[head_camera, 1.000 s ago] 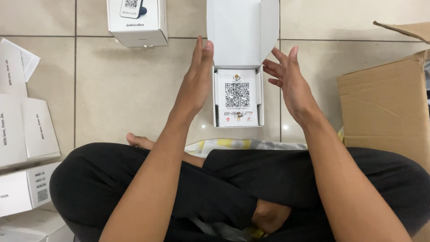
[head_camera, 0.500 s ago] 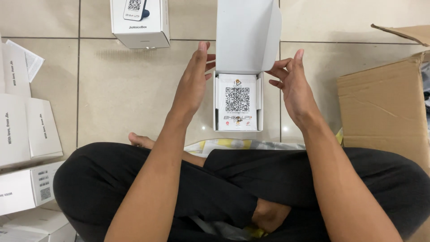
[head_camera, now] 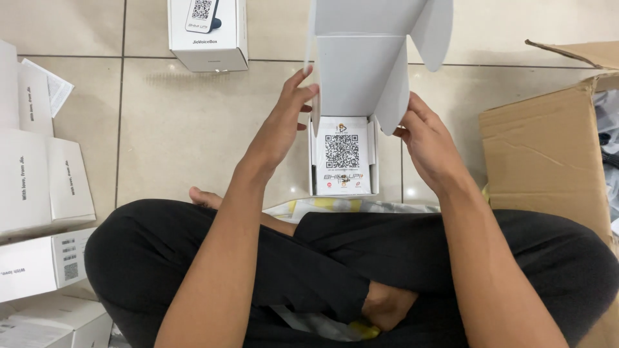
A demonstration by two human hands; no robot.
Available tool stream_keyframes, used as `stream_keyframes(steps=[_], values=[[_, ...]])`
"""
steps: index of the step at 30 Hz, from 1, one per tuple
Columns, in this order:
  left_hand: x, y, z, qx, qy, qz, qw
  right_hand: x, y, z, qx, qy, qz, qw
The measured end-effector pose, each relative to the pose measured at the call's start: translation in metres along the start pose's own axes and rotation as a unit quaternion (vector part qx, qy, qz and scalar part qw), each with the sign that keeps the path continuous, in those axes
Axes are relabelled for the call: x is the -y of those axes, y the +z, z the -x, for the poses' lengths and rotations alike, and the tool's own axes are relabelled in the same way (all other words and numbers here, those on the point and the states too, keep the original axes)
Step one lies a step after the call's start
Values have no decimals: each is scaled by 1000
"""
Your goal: The person packs electronic device boxes with power cables and QR code stickers.
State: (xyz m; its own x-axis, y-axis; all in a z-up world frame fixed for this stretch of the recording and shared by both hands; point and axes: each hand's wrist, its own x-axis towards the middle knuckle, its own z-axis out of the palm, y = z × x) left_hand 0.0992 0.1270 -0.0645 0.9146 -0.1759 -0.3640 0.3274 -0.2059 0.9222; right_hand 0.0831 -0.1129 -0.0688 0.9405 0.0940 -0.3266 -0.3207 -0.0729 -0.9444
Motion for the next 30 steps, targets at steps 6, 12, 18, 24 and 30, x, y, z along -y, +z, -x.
stream_keyframes(steps=[6, 12, 18, 24, 30], values=[[23, -6, 7, 41, -29, 21, 999, 18, -5, 19, 7, 34, -45, 998], [-16, -5, 41, 84, -36, 27, 995, 42, 2, 41, 26, 69, 9, 997], [1, -5, 43, 120, 15, -66, 990, 28, -11, 47, 94, 24, 23, 995], [-16, 2, 48, 65, -45, -110, 991, 30, -5, 46, 73, 68, 105, 989], [0, 5, 42, 67, 1, -90, 994, 26, -5, 43, 61, 77, 126, 987]])
